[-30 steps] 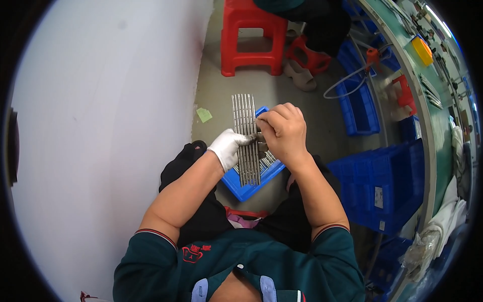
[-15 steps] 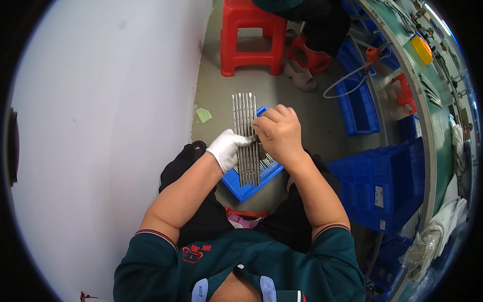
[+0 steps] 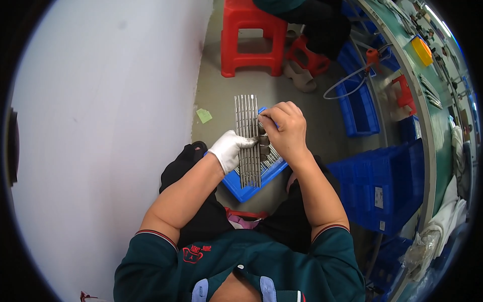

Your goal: Picking up, inspecting, and aligning thin metal rods from a blue storage bin in a factory setting.

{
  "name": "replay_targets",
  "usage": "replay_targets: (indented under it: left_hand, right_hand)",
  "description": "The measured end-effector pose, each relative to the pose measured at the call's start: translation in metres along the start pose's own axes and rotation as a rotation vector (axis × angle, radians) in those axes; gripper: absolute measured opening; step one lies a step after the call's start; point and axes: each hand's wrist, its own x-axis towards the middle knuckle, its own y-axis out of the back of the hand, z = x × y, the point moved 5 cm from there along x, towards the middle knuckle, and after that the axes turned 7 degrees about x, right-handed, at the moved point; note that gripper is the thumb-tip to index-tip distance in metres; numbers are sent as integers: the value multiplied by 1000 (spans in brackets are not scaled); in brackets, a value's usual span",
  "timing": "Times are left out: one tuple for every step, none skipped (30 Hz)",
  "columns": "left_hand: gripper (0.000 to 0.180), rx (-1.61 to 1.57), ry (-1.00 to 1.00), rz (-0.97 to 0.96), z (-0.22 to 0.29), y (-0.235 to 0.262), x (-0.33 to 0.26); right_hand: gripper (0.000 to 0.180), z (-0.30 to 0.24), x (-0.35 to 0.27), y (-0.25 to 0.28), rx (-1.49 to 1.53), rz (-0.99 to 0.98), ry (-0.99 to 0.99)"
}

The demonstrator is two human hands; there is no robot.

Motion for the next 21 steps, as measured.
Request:
replay_targets:
  left_hand:
    - [28, 0, 0, 0, 0, 0, 0]
    - [27, 11, 0, -2, -1, 1, 1]
    - [26, 23, 0, -4, -1, 1, 1]
    - [26, 23, 1, -4, -1, 1, 0]
    - [26, 10, 10, -1, -1, 1, 0]
    - [26, -2, 20, 1, -1, 0, 0]
    - [26, -2, 19, 2, -1, 0, 0]
    - [26, 21, -3, 13, -1, 1, 0]
    - [26, 44, -25, 25, -1, 1, 0]
    - [26, 45, -25, 24, -3, 2, 1]
    - [26, 63, -50, 22, -5, 3, 3]
    - [26, 80, -75, 21, -6, 4, 4]
    - [26, 80, -75, 21, -5, 4, 5]
    - [27, 67, -55, 23, -5, 4, 5]
    - [27, 54, -34, 25, -6, 4, 6]
    - [27, 52, -37, 27, -4, 5, 5]
    - [27, 26, -10, 11, -4, 5, 4]
    - [28, 0, 17, -5, -4, 5, 4]
    - [28, 1, 19, -8, -5, 5, 4]
    - [29, 18, 8, -11, -5, 5, 4]
    - [29, 35, -2, -15, -5, 5, 4]
  right_hand:
    - [7, 1, 0, 0, 0, 0, 0]
    - [7, 1, -1, 0, 3, -4, 15]
    - [8, 1, -1, 0, 6, -7, 31]
    - [8, 0, -1, 0, 6, -7, 31]
    - [8, -2, -2, 0, -50, -9, 66]
    - [8, -5, -2, 0, -106, -11, 101]
    - [8, -6, -2, -1, -106, -11, 101]
    - [9, -9, -2, -1, -131, -14, 136]
    - [10, -11, -2, -2, -157, -17, 171]
    - [10, -11, -2, -2, -158, -16, 171]
    - [10, -12, -3, -5, -178, -58, 183]
    - [11, -12, -4, -8, -198, -101, 195]
    - [11, -12, -2, -9, -183, -97, 209]
    - [11, -13, -2, -7, -183, -98, 209]
    - [11, -15, -1, 0, -146, -48, 187]
    - [10, -16, 0, 5, -107, 0, 167]
    - [8, -14, 2, 8, -88, 43, 135]
    - [8, -11, 2, 8, -85, 41, 138]
    - [8, -5, 1, 6, -61, 22, 81]
    - [8, -1, 0, 4, -37, 4, 24]
    - [8, 0, 0, 4, -40, 5, 22]
